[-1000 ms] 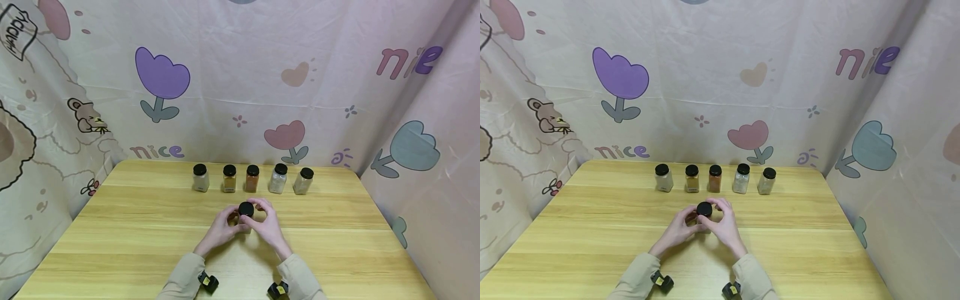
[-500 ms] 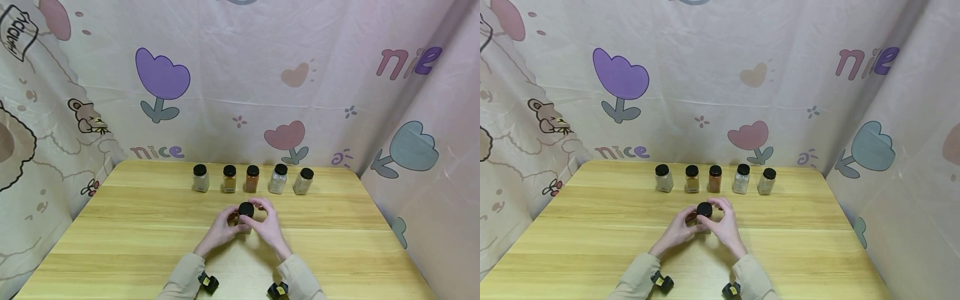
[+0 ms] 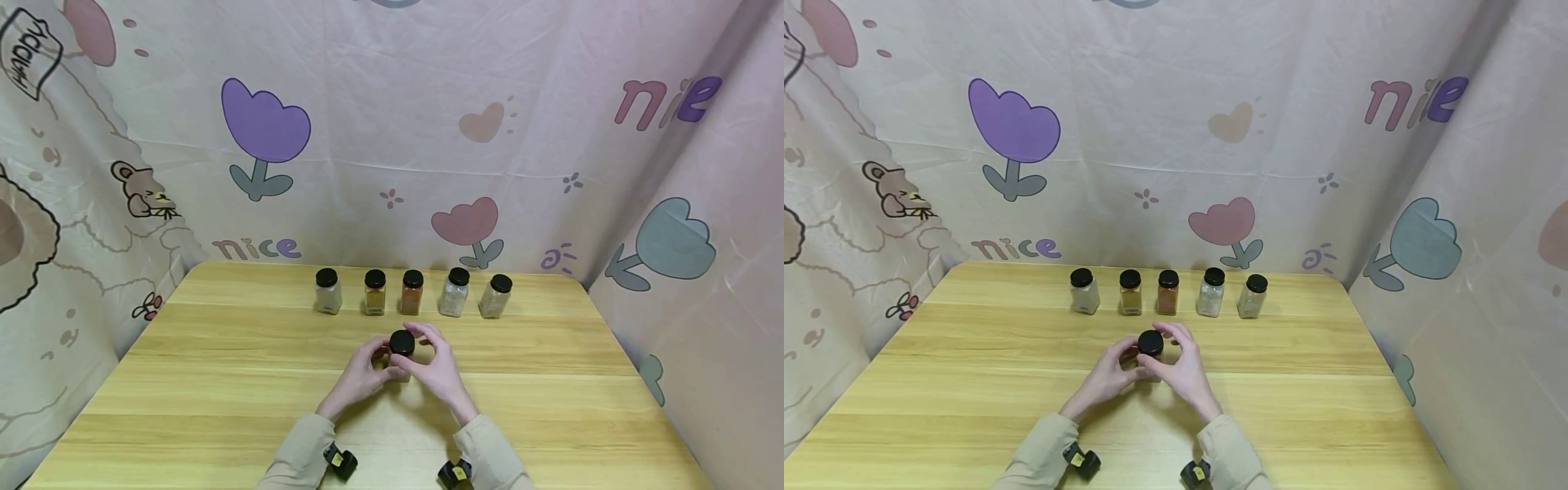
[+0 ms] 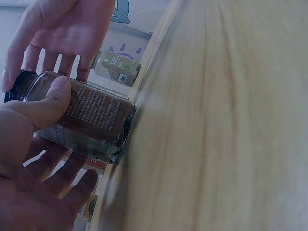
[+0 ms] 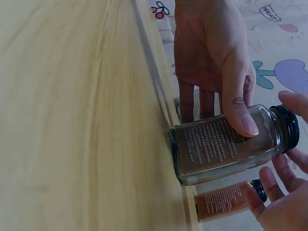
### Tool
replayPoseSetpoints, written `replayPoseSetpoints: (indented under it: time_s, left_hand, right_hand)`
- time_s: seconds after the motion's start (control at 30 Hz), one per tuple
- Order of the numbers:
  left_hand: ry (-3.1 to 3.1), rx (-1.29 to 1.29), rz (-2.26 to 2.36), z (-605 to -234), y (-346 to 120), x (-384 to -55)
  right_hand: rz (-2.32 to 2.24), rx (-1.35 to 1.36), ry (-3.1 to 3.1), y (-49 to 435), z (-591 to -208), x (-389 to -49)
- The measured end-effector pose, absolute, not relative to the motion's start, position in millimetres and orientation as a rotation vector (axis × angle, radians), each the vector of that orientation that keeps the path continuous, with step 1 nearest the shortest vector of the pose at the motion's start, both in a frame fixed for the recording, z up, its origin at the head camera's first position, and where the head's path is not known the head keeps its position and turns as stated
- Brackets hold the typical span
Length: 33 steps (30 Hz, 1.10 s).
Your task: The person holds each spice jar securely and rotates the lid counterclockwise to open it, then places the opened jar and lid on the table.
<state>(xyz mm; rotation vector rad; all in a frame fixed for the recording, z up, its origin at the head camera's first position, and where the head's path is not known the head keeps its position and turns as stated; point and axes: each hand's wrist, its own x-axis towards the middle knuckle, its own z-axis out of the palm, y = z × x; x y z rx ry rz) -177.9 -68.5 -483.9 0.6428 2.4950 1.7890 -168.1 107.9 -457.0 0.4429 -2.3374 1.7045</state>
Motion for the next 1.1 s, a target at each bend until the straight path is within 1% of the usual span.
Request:
replayPoseSetpoints:
  time_s: [0.17,0.53,0.87,1.1]
  left_hand:
    - [2.496,0.659,1.791,-483.7,-68.4,-177.6]
    - [2.498,0.641,1.783,-483.6,-68.6,-177.8]
    - [2.509,0.638,1.780,-483.7,-68.1,-177.7]
    - [2.507,0.637,1.779,-482.8,-68.1,-176.9]
  right_hand:
    - [1.713,0.390,-2.315,105.9,-457.4,-168.6]
    - [1.685,0.511,-2.318,110.3,-458.5,-169.2]
    - [1.697,0.428,-2.277,107.8,-458.9,-170.4]
    - [1.684,0.466,-2.274,109.4,-459.4,-171.0]
